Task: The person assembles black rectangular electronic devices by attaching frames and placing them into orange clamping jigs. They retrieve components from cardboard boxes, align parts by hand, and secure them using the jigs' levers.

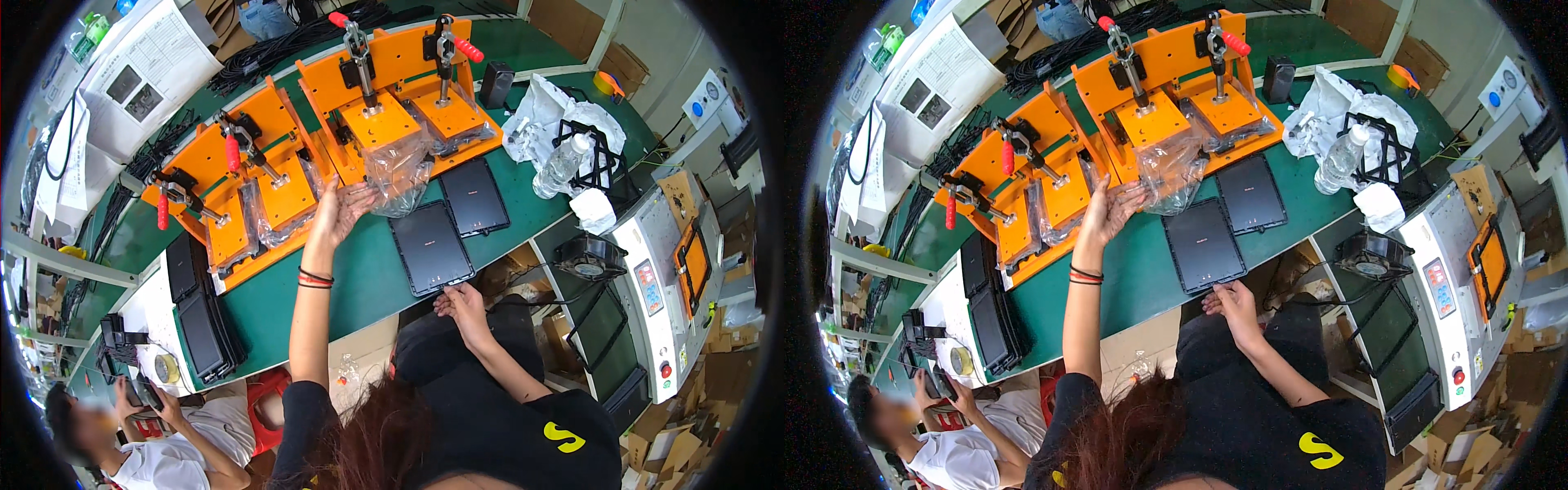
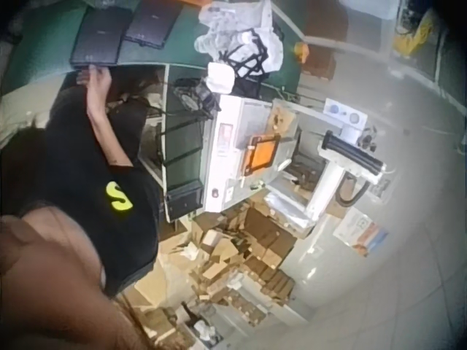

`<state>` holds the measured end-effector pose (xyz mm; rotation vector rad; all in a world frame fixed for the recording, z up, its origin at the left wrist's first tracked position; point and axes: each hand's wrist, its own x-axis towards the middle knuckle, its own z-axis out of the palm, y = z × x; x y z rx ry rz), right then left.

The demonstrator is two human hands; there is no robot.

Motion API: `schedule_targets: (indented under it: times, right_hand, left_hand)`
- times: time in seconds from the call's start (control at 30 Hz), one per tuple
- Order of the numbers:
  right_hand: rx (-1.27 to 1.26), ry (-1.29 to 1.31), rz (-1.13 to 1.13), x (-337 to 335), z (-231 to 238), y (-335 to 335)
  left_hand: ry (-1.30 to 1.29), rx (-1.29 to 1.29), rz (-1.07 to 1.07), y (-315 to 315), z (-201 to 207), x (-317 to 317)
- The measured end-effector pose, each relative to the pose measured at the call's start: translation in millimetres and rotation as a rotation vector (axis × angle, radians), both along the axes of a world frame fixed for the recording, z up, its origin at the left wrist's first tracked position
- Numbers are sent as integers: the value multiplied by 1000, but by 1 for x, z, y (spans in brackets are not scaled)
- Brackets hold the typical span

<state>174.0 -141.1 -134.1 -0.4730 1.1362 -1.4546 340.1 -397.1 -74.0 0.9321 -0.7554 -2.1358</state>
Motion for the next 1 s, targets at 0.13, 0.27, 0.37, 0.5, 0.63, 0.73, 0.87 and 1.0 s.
schedule_targets:
  times: [0.13, 0.27, 0.37, 0.5, 0.63, 0.73, 0.87, 1.0]
  right_hand:
    - [33, -13, -17, -4, 5, 7]
    - [93, 28, 60, -1, 7, 32]
    - [86, 13, 80, 0, -3, 45]
    - [106, 106, 94, 5, 5, 26]
    - [216, 531, 470, -4, 26, -9]
    - [-187, 370, 115, -9, 66, -28]
    - [-240, 290, 252, -11, 105, -84]
    - [-176, 378, 466, -48, 107, -120]
  left_hand:
    - [-819, -824, 103, 7, -4, -25]
    - [-812, -1210, -25, 25, -15, -29]
    - [-681, -922, 451, 54, -1, -15]
    - [-199, -519, 755, 92, 42, 45]
    - [-162, -490, 648, 120, 68, 80]
    - [-315, -479, 472, 131, 66, 75]
    - [-643, -695, 280, 121, 40, 46]
    - [-413, -584, 190, 99, 39, 24]
